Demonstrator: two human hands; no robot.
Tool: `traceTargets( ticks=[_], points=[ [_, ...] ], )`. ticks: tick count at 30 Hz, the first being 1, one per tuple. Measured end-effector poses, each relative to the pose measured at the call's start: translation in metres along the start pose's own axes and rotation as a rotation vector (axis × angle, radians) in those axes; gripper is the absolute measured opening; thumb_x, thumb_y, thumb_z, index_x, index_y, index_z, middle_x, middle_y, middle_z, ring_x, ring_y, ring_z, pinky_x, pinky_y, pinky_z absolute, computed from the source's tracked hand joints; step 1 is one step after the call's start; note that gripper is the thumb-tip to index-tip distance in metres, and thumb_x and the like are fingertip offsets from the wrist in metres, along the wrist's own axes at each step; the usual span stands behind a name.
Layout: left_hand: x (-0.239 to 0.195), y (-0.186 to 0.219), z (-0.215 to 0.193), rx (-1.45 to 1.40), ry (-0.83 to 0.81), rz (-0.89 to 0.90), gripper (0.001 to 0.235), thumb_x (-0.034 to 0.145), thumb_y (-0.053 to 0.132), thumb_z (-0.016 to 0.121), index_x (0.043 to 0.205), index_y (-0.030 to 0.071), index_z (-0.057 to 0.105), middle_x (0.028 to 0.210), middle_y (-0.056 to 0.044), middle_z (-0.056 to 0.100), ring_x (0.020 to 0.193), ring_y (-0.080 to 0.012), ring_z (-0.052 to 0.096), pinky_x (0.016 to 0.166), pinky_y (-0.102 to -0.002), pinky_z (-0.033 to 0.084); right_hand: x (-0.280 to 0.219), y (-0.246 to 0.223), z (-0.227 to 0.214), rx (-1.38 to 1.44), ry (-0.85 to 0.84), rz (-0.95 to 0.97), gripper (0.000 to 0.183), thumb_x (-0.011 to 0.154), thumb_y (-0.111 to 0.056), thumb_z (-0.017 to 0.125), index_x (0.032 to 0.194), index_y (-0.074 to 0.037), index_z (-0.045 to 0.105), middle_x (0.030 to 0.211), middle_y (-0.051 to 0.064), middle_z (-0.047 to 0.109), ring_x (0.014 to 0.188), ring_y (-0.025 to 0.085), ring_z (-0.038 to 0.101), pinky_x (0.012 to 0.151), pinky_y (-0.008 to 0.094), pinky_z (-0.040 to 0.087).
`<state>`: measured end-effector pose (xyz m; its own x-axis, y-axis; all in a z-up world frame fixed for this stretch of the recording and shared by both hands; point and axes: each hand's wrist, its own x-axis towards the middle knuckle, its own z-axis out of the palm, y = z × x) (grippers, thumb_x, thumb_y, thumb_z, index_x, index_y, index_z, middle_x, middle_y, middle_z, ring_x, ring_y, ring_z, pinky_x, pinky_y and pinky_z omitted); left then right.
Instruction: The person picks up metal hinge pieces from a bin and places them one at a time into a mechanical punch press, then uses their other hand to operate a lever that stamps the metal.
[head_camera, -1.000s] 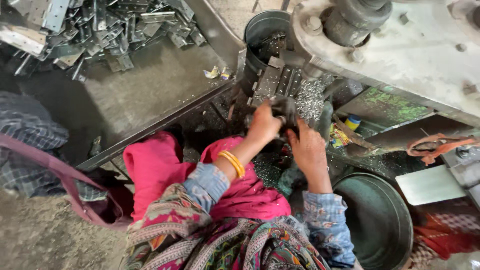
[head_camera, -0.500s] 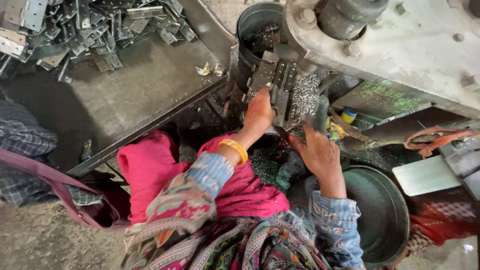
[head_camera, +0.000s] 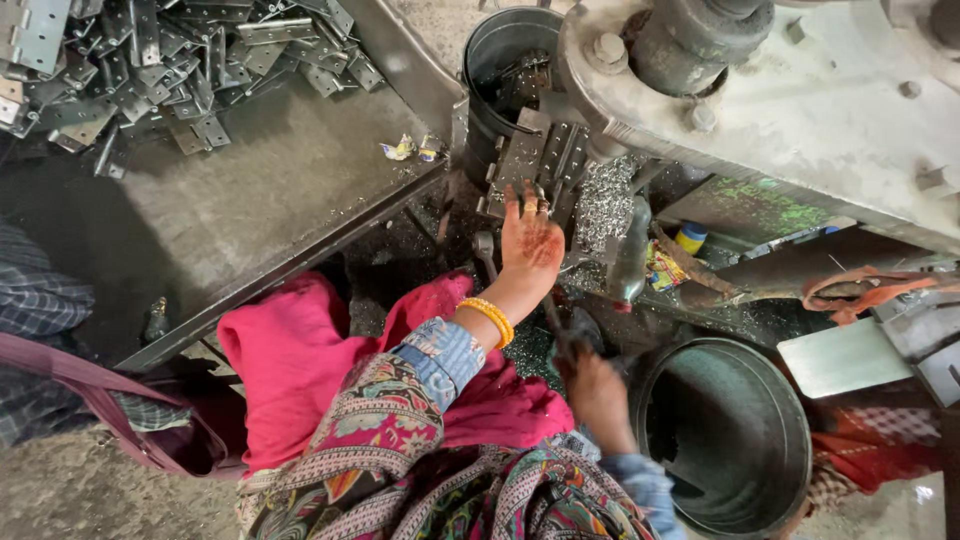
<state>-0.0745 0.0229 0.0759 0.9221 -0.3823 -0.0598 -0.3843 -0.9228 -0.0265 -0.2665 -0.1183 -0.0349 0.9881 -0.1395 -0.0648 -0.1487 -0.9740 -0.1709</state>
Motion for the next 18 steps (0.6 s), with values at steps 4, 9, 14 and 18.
traceTargets(
  ticks=[4,9,14,18],
  points=[
    [0.011,0.001,0.040,0.073,0.383,-0.091,0.050,0.089,0.021,0.051,0.130,-0.002,0.069,0.154,-0.016,0.045,0.148,-0.0296,0.036,0.122,-0.061,0.016,-0.013,-0.005,0.026,0.237,-0.073,0.138,0.043,0.098,-0.048,0.060,0.115,-0.008,0.062,0.087,0.024,0.074,0.085,0.046,0.070,0.071,0.058,0.052],
    [0.001,-0.016,0.047,-0.021,0.327,0.055,0.047,0.093,0.021,0.049,0.130,-0.004,0.064,0.155,-0.020,0.046,0.147,-0.0345,0.037,0.121,-0.063,0.014,0.005,0.019,0.025,0.172,-0.069,0.075,0.046,0.094,-0.048,0.063,0.116,-0.008,0.058,0.084,0.025,0.071,0.077,0.048,0.070,0.064,0.057,0.053],
    [0.001,-0.010,0.048,0.146,0.305,0.034,0.042,0.096,0.016,0.047,0.128,-0.002,0.066,0.156,-0.021,0.048,0.149,-0.0342,0.038,0.123,-0.062,0.014,-0.007,0.021,0.079,0.323,0.154,-0.078,0.041,0.096,-0.043,0.064,0.111,-0.006,0.059,0.082,0.027,0.069,0.077,0.050,0.065,0.064,0.060,0.049],
    [-0.010,-0.023,0.042,-0.026,0.425,-0.003,0.044,0.093,0.016,0.047,0.127,-0.002,0.069,0.154,-0.017,0.049,0.148,-0.0336,0.039,0.124,-0.063,0.014,-0.004,0.013,0.078,0.456,-0.023,0.078,0.043,0.097,-0.047,0.064,0.095,-0.004,0.060,0.083,0.027,0.071,0.082,0.051,0.066,0.066,0.060,0.050]
  ],
)
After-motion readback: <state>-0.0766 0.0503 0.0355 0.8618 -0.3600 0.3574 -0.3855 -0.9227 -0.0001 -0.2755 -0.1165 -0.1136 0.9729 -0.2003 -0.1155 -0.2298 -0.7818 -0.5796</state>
